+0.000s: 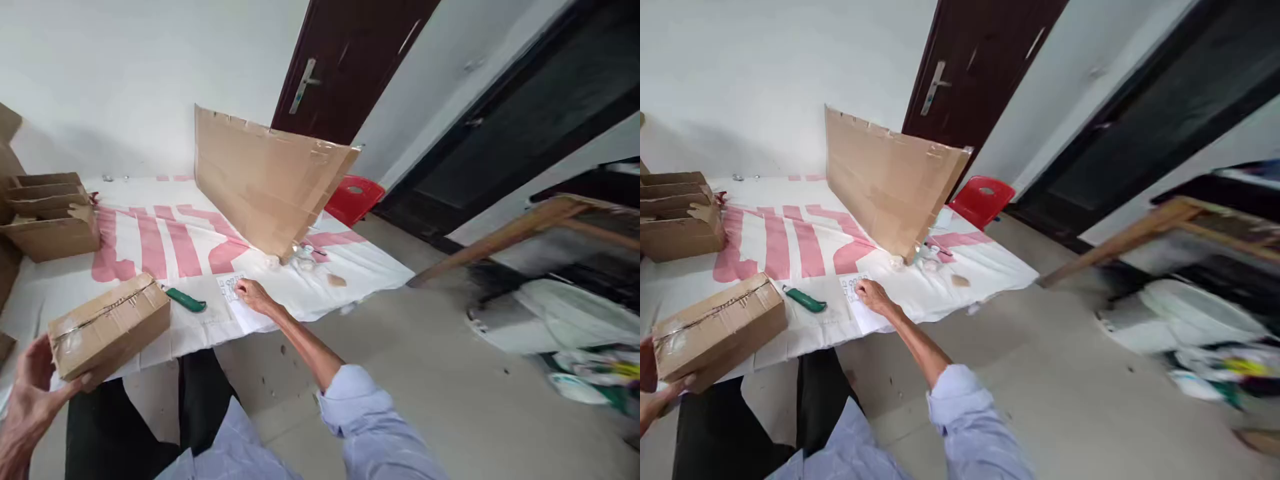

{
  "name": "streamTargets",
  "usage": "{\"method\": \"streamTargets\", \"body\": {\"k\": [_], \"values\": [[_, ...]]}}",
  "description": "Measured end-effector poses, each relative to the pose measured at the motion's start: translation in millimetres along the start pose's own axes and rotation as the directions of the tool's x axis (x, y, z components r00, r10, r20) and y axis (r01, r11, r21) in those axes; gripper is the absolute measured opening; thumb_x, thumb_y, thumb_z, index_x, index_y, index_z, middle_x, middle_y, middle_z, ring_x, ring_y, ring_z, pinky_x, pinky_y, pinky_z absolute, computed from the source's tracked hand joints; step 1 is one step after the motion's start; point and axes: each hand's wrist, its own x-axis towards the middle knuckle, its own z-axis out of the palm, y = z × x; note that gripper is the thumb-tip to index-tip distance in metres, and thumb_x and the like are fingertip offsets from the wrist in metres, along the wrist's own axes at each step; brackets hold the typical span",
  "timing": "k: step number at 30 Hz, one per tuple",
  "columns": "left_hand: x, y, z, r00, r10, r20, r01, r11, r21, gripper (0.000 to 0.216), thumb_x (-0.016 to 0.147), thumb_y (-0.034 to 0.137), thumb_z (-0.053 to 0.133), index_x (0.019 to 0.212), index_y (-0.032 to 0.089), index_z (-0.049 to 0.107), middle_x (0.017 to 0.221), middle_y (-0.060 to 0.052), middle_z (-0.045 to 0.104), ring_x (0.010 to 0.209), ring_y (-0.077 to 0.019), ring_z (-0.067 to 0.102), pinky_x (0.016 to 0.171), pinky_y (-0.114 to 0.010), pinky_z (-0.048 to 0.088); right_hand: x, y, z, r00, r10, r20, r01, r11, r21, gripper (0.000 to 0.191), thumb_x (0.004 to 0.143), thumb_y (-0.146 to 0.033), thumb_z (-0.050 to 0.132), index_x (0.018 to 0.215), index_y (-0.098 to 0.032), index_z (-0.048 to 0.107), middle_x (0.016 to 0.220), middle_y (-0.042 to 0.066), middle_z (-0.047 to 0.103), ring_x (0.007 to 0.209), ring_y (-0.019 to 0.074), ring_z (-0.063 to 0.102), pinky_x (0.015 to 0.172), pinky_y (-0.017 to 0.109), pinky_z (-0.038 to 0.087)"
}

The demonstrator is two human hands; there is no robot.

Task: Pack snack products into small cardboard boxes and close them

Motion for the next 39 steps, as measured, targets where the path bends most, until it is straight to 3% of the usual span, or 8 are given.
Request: {"method": "streamTargets", "body": {"k": [6,9,14,18,24,29,33,39], "values": [[-4,-5,-6,0.99,0.142,0.001,-0.142,0.99,0.003,0.096,0.037,0.032,0.104,0.123,0.035,0.061,0.144,-0.004,0.064,0.144,-0.0449,0.053,0.111,-0.054,0.057,-1,-5,3,1.0,0.002,-0.003,-0.002,0.999,-0.041,0.014,0.09,-0.016,0.054,0.079,-0.021,0.063,0.079,0.002,0.067,0.075,0.0169,0.054,0.07,0.026,0.035],[-1,-4,-8,0.981,0.19,0.04,-0.19,0.982,0.003,0.095,0.04,0.035,0.105,0.123,0.035,0.06,0.145,-0.005,0.064,0.143,-0.0439,0.055,0.102,-0.052,0.062,-4,-9,4,1.0,0.005,-0.006,-0.006,0.996,-0.088,0.015,0.093,-0.016,0.054,0.083,-0.02,0.063,0.085,0.004,0.069,0.078,0.0174,0.055,0.072,0.027,0.035],[-1,-1,-9,0.979,0.19,0.073,-0.193,0.981,0.028,0.098,0.042,0.042,0.106,0.126,0.037,0.057,0.147,-0.003,0.063,0.146,-0.0446,0.052,0.105,-0.059,0.06,-9,-15,2,1.0,0.009,0.0,-0.009,0.985,-0.171,0.012,0.096,-0.017,0.056,0.089,-0.02,0.065,0.094,0.004,0.072,0.084,0.0176,0.059,0.076,0.026,0.037],[0,-5,-15,0.987,0.135,0.084,-0.139,0.99,0.038,0.102,0.042,0.049,0.106,0.13,0.03,0.056,0.149,-0.011,0.061,0.147,-0.0454,0.051,0.113,-0.058,0.053,-16,-21,3,1.0,-0.004,0.012,0.006,0.972,-0.236,0.016,0.1,-0.018,0.053,0.096,-0.02,0.069,0.1,0.005,0.073,0.092,0.0189,0.063,0.08,0.027,0.039],[4,0,-23,0.972,0.091,0.216,-0.101,0.994,0.037,0.103,0.048,0.045,0.106,0.134,0.026,0.051,0.153,-0.019,0.058,0.149,-0.0444,0.05,0.114,-0.056,0.051,-28,-32,8,0.999,-0.029,0.046,0.043,0.936,-0.349,0.029,0.104,-0.016,0.046,0.093,-0.018,0.072,0.106,0.012,0.072,0.099,0.0221,0.065,0.081,0.029,0.041],[5,11,-25,0.942,0.108,0.317,-0.142,0.986,0.084,0.09,0.059,0.045,0.102,0.131,0.025,0.052,0.157,-0.019,0.053,0.147,-0.0422,0.052,0.111,-0.054,0.053,-34,-41,4,0.998,-0.011,0.055,0.034,0.906,-0.423,0.032,0.104,-0.013,0.045,0.089,-0.017,0.073,0.102,0.012,0.073,0.09,0.0216,0.066,0.072,0.03,0.039],[5,11,-28,0.928,0.107,0.358,-0.16,0.979,0.124,0.082,0.065,0.048,0.098,0.131,0.026,0.054,0.163,-0.017,0.048,0.149,-0.042,0.049,0.113,-0.054,0.053,-30,-67,9,0.999,-0.047,0.02,0.051,0.898,-0.437,0.033,0.107,-0.016,0.042,0.1,-0.018,0.074,0.11,0.012,0.072,0.098,0.0219,0.068,0.077,0.03,0.041],[2,12,-26,0.947,0.074,0.312,-0.116,0.986,0.116,0.063,0.075,0.057,0.088,0.125,0.027,0.061,0.158,-0.013,0.054,0.148,-0.0416,0.052,0.108,-0.049,0.056,-8,-136,49,0.981,-0.169,0.092,0.19,0.932,-0.308,0.025,0.107,-0.039,0.057,0.12,-0.022,0.07,0.125,0.011,0.069,0.118,0.0258,0.062,0.091,0.032,0.045]]}}
